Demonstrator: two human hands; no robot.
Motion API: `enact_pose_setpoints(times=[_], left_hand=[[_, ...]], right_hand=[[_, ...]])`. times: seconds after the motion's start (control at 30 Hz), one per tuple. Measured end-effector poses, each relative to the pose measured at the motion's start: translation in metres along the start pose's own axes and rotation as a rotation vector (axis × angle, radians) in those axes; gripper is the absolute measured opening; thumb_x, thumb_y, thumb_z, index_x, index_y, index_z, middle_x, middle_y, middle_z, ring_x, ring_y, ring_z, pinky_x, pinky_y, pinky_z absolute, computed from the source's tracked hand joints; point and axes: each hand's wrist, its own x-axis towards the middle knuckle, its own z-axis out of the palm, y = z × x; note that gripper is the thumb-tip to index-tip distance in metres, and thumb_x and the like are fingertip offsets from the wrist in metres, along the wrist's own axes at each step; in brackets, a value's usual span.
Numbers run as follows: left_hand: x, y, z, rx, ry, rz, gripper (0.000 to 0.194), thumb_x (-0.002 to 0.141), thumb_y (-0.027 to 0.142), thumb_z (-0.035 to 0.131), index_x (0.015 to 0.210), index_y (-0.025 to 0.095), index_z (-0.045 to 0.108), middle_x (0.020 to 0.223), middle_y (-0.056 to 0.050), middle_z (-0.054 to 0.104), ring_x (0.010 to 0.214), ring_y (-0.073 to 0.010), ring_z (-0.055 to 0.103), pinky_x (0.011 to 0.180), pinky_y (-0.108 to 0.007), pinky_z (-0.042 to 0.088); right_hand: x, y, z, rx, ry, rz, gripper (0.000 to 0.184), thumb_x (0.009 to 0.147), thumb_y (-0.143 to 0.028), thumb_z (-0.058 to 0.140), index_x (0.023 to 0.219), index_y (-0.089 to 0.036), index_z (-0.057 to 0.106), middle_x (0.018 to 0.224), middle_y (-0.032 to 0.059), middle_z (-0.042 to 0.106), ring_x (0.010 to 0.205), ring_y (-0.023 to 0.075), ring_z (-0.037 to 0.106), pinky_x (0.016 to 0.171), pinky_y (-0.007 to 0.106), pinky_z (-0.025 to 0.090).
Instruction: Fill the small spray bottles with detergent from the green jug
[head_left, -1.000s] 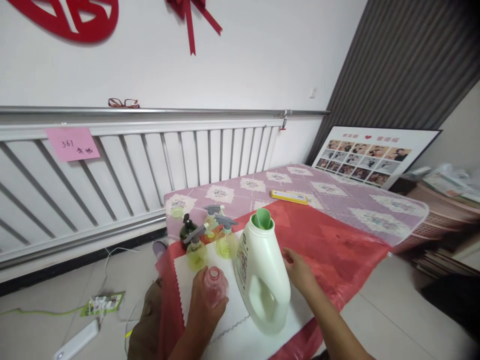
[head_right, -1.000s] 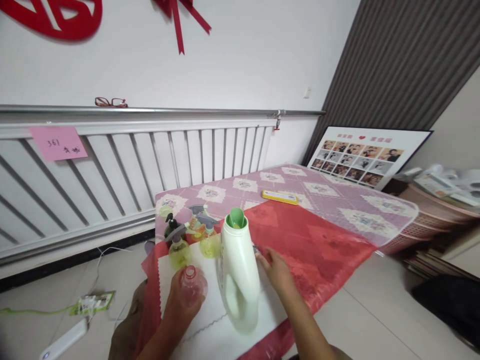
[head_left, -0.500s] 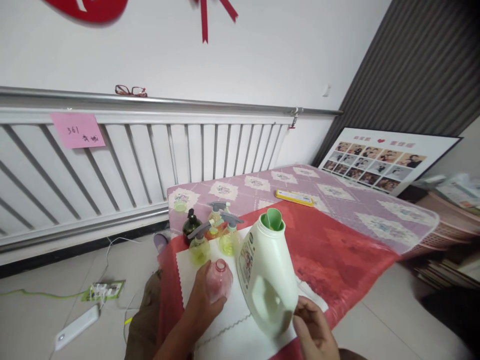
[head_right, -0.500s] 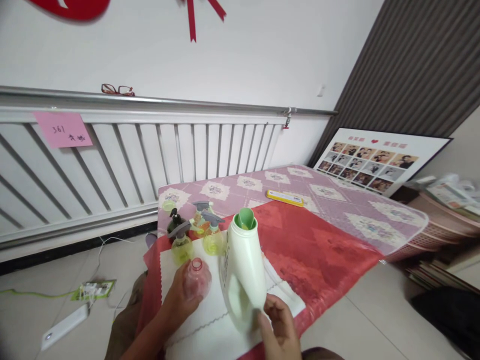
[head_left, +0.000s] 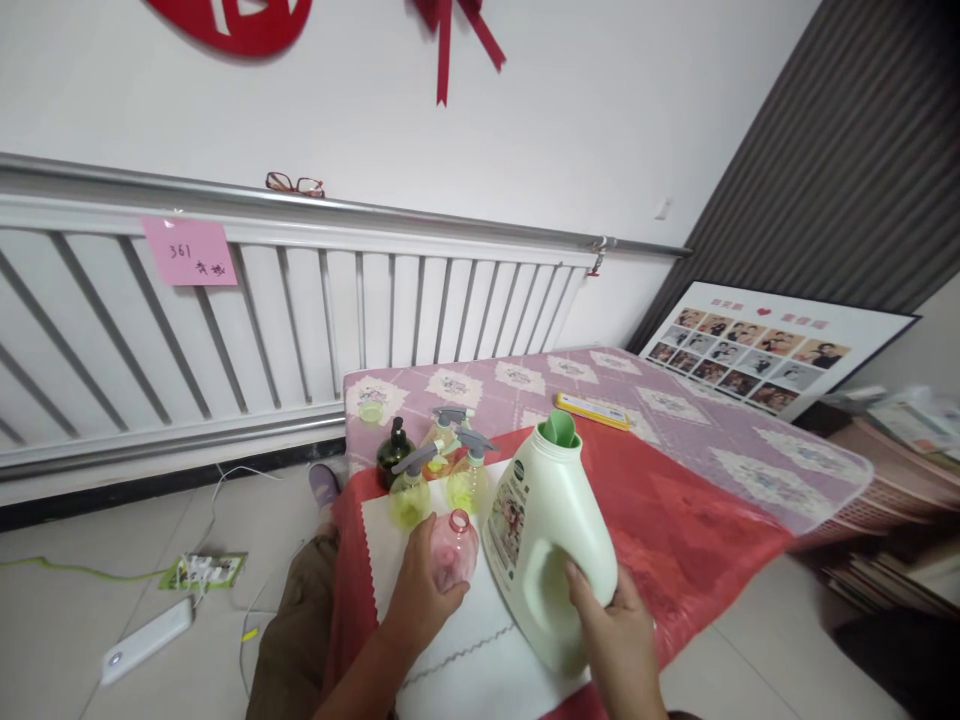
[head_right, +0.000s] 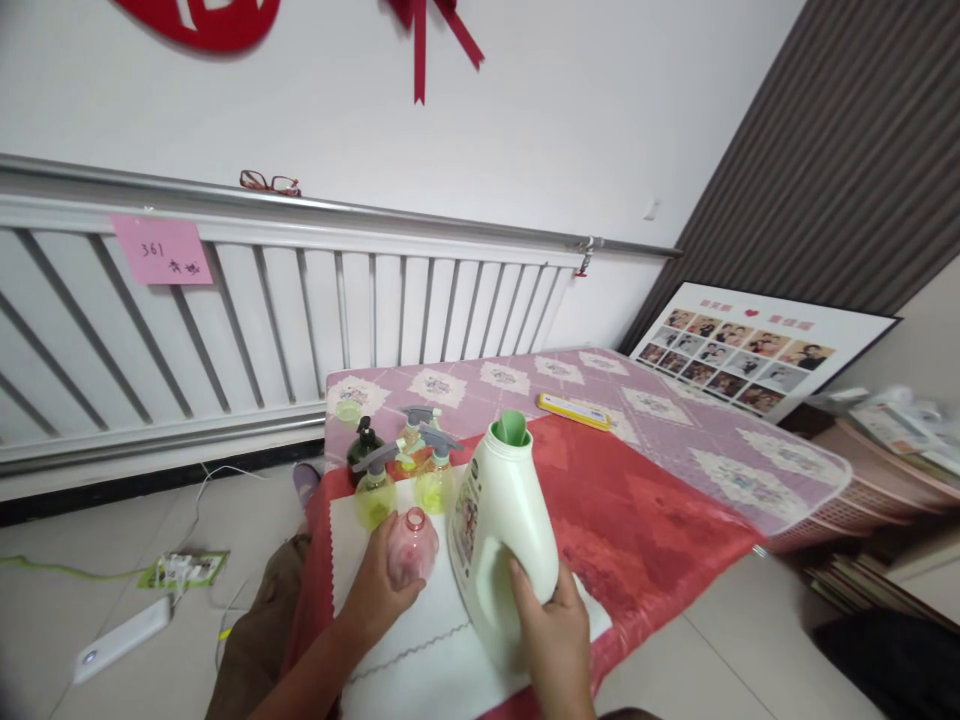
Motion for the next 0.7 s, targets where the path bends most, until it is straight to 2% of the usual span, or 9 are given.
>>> enact_pose_setpoints(times=[0.17, 0.27, 0.33, 0.5, 0.6, 0.7], left_hand=[[0.002, 0.009, -0.003, 0.011, -0.042, -0.049, 0.087, 0.064, 0.02, 0.068, 0.142, 0.01, 0.03, 0.147, -0.022, 0.04, 0.14, -0.0358, 0.036, 0.116, -0.051, 0.031], [0.002, 0.012, -0.005, 0.005, -0.046, -0.082, 0.086, 0.065, 0.02, 0.066, 0.142, 0.01, 0.03, 0.147, -0.022, 0.04, 0.14, -0.0353, 0.036, 0.116, -0.05, 0.032], [0.003, 0.012, -0.005, -0.006, -0.02, -0.098, 0.085, 0.065, 0.021, 0.066, 0.141, 0.01, 0.031, 0.147, -0.022, 0.041, 0.139, -0.0352, 0.038, 0.116, -0.05, 0.032], [0.002, 0.012, -0.005, -0.039, 0.038, -0.109, 0.083, 0.063, 0.02, 0.067, 0.139, 0.013, 0.033, 0.144, -0.02, 0.045, 0.137, -0.0345, 0.041, 0.115, -0.05, 0.034], [0.001, 0.01, -0.005, -0.046, 0.045, -0.1, 0.084, 0.063, 0.019, 0.068, 0.139, 0.015, 0.033, 0.144, -0.019, 0.045, 0.137, -0.0348, 0.041, 0.115, -0.05, 0.034], [0.002, 0.01, -0.005, -0.047, 0.037, -0.09, 0.085, 0.063, 0.018, 0.069, 0.139, 0.016, 0.033, 0.144, -0.019, 0.045, 0.138, -0.0352, 0.04, 0.115, -0.05, 0.034]], right_hand=[[0.025, -0.023, -0.029, -0.116, -0.031, -0.081, 0.039, 0.06, -0.054, 0.067, 0.078, -0.02, 0.068, 0.061, 0.002, 0.069, 0.058, 0.022, 0.062, 0.051, 0.029, 0.047], [0.042, -0.039, -0.05, -0.177, -0.106, -0.132, 0.029, 0.062, -0.048, 0.064, 0.073, -0.021, 0.067, 0.048, -0.003, 0.058, 0.048, 0.0173, 0.053, 0.048, 0.027, 0.043], [0.054, -0.051, -0.063, -0.204, -0.2, -0.176, 0.027, 0.062, -0.047, 0.064, 0.072, -0.021, 0.066, 0.046, -0.0044, 0.054, 0.048, 0.0161, 0.051, 0.048, 0.027, 0.042], [0.075, -0.079, -0.081, -0.279, -0.425, -0.219, 0.036, 0.061, -0.051, 0.068, 0.079, -0.02, 0.071, 0.055, -0.002, 0.062, 0.052, 0.0173, 0.055, 0.05, 0.027, 0.045], [0.082, -0.087, -0.084, -0.314, -0.575, -0.171, 0.04, 0.062, -0.052, 0.071, 0.086, -0.02, 0.073, 0.07, 0.003, 0.072, 0.065, 0.0238, 0.065, 0.058, 0.03, 0.051], [0.086, -0.092, -0.084, -0.296, -0.682, -0.099, 0.043, 0.061, -0.055, 0.072, 0.087, -0.021, 0.073, 0.083, 0.0064, 0.076, 0.076, 0.03, 0.07, 0.064, 0.034, 0.054]])
